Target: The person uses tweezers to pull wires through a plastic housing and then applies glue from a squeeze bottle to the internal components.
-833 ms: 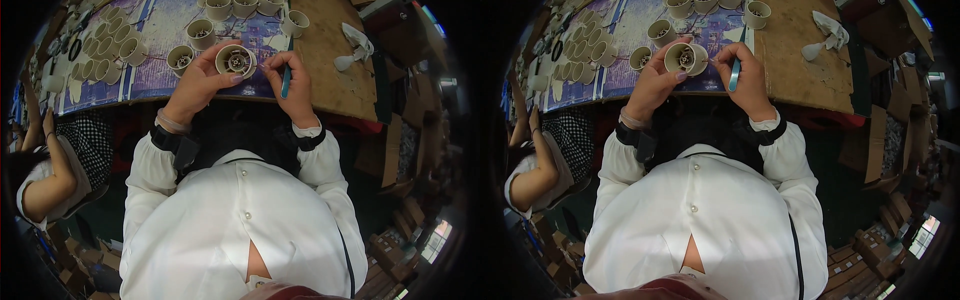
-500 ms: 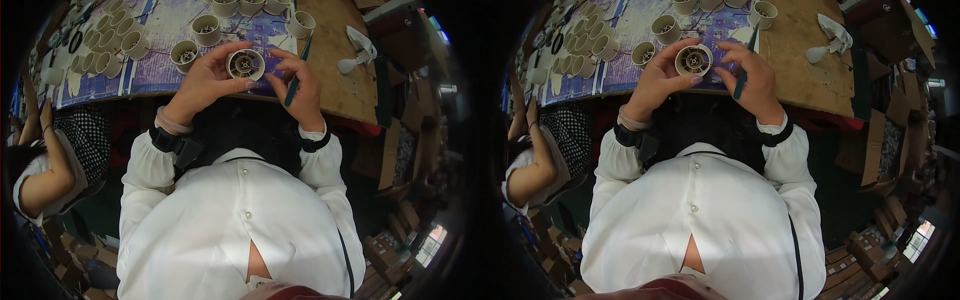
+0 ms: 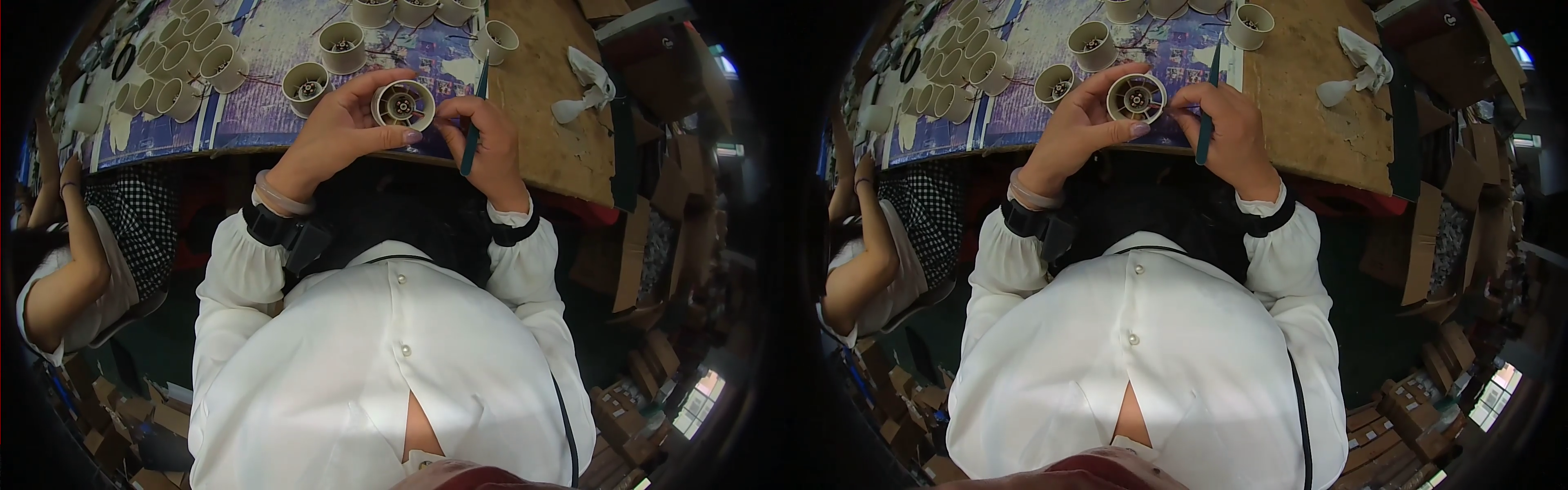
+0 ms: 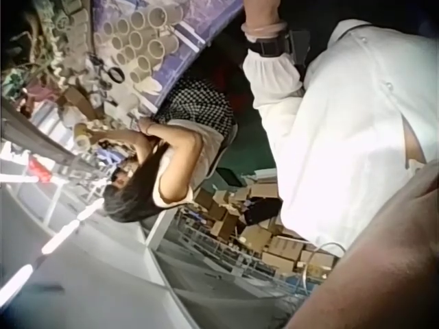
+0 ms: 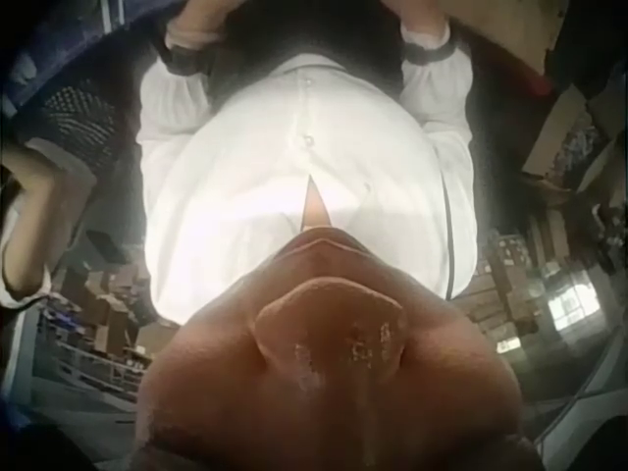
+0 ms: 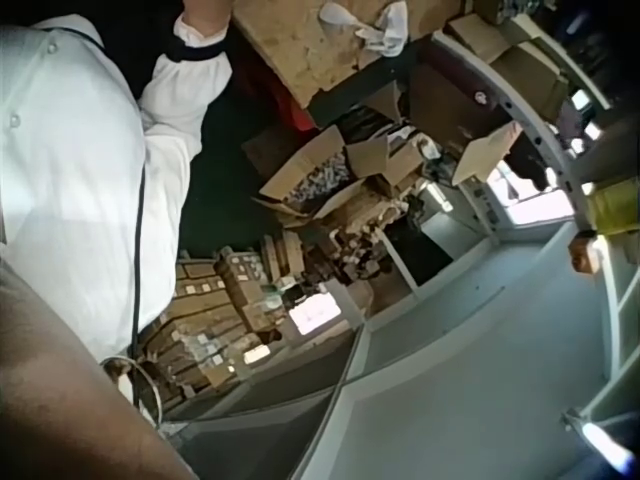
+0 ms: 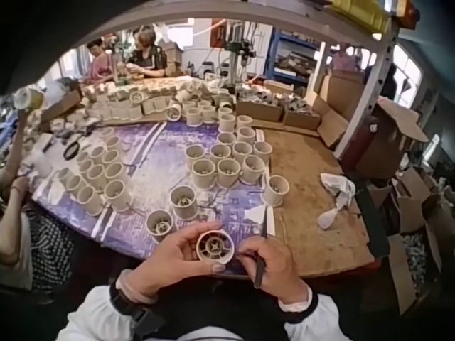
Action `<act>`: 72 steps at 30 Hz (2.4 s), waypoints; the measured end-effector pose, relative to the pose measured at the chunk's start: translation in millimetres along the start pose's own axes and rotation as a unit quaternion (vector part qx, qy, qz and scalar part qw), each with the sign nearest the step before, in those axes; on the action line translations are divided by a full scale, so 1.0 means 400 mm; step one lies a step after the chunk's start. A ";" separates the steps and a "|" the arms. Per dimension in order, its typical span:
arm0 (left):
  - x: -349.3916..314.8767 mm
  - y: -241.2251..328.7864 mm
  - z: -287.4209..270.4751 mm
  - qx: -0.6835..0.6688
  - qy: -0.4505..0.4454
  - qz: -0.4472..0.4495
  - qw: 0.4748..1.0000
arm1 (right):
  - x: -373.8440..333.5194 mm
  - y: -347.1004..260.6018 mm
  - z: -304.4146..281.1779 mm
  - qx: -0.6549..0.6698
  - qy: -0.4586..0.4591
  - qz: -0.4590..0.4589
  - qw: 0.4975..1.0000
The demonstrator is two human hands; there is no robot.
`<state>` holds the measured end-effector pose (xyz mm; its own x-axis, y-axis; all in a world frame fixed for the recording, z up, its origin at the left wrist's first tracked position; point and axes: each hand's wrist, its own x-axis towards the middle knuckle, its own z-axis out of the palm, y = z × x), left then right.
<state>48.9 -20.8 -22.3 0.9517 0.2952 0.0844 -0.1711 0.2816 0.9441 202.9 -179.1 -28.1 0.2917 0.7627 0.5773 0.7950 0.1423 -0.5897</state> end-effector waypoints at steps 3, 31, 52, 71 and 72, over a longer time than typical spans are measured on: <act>0.001 0.000 -0.002 0.003 -0.002 0.007 1.000 | 0.000 0.007 0.002 -0.012 0.005 -0.018 1.000; 0.008 -0.043 -0.012 0.086 0.024 0.008 0.996 | 0.030 -0.050 -0.058 0.047 -0.062 0.047 0.996; 0.008 -0.061 -0.016 0.121 0.036 0.035 0.991 | 0.036 -0.059 -0.031 -0.004 -0.005 0.000 1.000; 0.004 -0.017 -0.008 0.053 0.036 0.020 0.998 | 0.032 -0.060 -0.100 0.135 0.149 0.093 0.975; 0.001 -0.010 -0.010 0.039 0.036 0.018 0.998 | 0.034 -0.056 -0.108 0.157 0.156 0.088 0.971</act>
<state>49.0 -18.2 -27.5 0.9243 0.3687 0.0984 -0.1818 0.1988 0.9630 212.0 -199.1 17.2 0.5947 0.5715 0.5655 0.5307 0.2493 -0.8101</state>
